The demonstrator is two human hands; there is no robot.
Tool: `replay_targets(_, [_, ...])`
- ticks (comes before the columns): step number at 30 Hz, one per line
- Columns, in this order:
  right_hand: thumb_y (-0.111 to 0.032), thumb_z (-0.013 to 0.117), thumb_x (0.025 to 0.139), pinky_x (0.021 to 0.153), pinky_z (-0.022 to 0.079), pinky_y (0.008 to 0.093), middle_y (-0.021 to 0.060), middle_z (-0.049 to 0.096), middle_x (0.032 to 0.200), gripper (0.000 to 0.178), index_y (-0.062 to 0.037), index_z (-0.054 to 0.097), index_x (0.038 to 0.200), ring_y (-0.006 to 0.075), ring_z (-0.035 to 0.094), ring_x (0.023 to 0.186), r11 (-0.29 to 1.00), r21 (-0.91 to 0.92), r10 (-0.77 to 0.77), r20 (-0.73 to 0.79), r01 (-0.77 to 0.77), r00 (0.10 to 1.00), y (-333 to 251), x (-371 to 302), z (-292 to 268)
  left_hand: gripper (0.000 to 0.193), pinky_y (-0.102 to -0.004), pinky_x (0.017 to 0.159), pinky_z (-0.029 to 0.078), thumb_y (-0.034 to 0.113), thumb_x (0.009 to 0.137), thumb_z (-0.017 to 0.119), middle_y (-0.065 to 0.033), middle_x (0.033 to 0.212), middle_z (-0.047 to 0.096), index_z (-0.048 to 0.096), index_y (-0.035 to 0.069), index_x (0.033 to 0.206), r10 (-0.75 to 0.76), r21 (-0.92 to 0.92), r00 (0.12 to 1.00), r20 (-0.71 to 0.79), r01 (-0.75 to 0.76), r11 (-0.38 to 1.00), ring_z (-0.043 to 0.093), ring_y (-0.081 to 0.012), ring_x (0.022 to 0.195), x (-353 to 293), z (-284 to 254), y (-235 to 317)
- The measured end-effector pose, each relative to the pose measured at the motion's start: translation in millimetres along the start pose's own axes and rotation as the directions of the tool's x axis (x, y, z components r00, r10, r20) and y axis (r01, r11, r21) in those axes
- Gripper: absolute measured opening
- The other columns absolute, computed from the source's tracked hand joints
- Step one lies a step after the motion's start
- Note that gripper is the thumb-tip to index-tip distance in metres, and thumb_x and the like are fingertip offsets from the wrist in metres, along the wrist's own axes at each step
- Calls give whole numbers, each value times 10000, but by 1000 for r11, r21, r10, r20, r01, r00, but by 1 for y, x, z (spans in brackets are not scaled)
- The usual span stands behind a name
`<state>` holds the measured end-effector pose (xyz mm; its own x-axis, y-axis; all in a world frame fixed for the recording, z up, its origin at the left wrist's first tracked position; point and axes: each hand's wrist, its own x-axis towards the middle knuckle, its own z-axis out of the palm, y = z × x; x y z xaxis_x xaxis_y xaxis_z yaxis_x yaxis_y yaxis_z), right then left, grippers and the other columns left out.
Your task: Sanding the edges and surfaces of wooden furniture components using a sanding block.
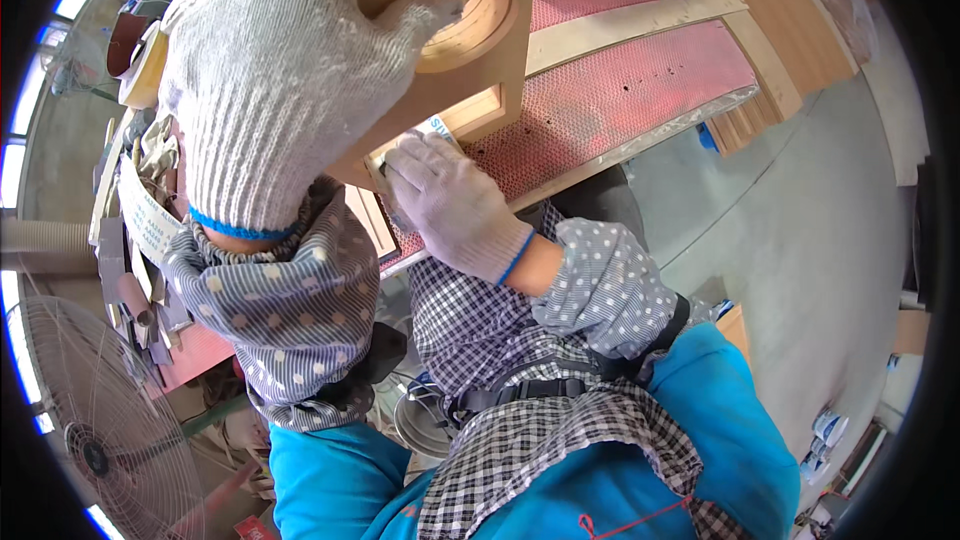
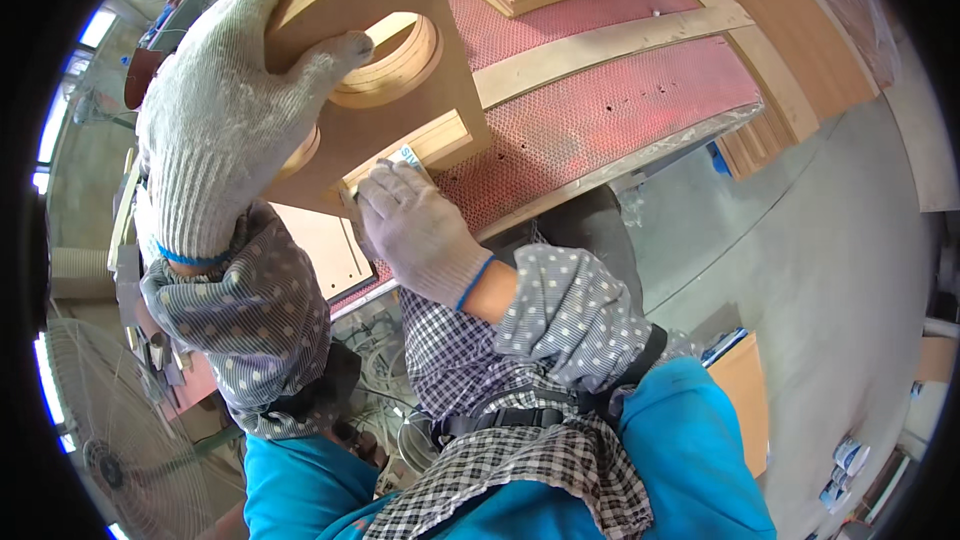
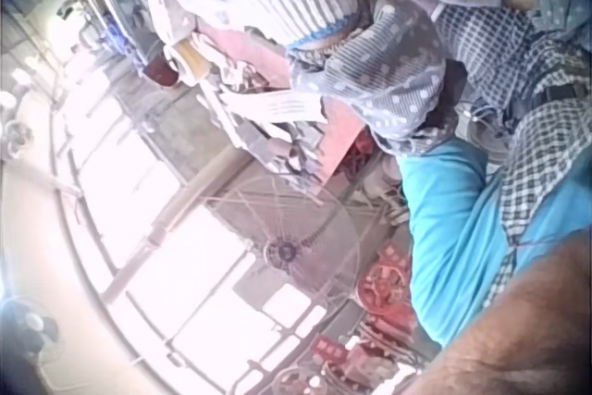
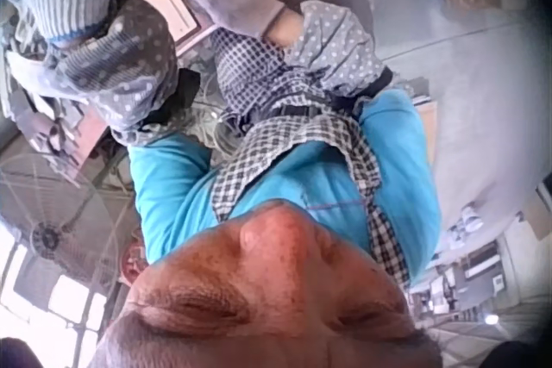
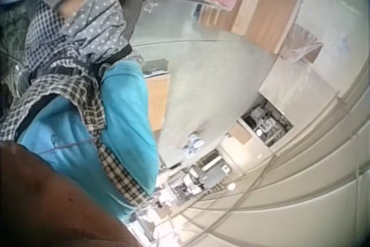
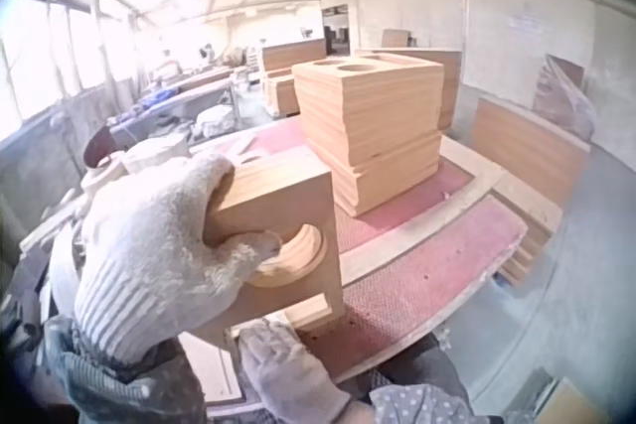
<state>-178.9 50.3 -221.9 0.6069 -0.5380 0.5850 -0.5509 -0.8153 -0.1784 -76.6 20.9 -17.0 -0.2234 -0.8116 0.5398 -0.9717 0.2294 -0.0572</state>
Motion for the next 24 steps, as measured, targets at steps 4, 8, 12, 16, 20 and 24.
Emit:
replay_targets(4, [-204,651,879,1028,474,396,145,685,1110,278,-5,698,1068,279,642,1152,968,-98,250,497,-232,831,12,37,-2,594,-414,869,598,455,862,818,-151,1084,773,697,82,1308,-53,-116,992,113,66,991,771,-294,982,6,3,12])
replay_targets(8, [-165,618,914,1053,466,437,171,672,1177,291,4,691,1139,314,628,1182,984,-38,174,339,-172,924,-11,24,6,584,-431,844,599,442,860,823,-145,1067,773,699,90,1309,-24,-78,996,84,30,997,771,-300,951,2,-12,-12])
replay_targets(12, [-139,570,931,1076,471,457,177,657,1218,319,30,678,1180,314,614,1222,997,-24,72,-19,-72,997,20,-12,2,458,-445,819,572,345,804,848,-161,958,741,711,57,1133,16,-42,999,-34,-17,999,738,-342,893,3,-15,29])
replay_targets(16, [-142,585,920,1034,491,427,123,703,1064,278,15,684,1127,280,668,1096,941,-84,328,455,-327,828,35,36,-21,374,-447,829,552,277,760,862,-173,941,730,723,32,1006,-77,-62,997,-33,74,995,720,-351,899,3,-8,25])
replay_targets(20, [-144,604,907,982,526,425,124,677,1121,278,-3,672,1136,305,646,1165,962,-126,265,217,-242,939,20,11,-3,399,-453,845,553,288,765,864,-179,971,737,724,28,1033,-67,-95,998,-13,66,993,727,-345,915,2,-25,35])
replay_targets(24, [-105,580,915,963,528,434,128,640,1148,220,-26,659,1105,317,616,1132,985,-87,149,-2,-149,989,35,-8,-5,416,-456,850,553,297,766,868,-170,964,736,722,22,1042,31,-77,993,-110,-40,996,725,-350,910,0,-13,32])
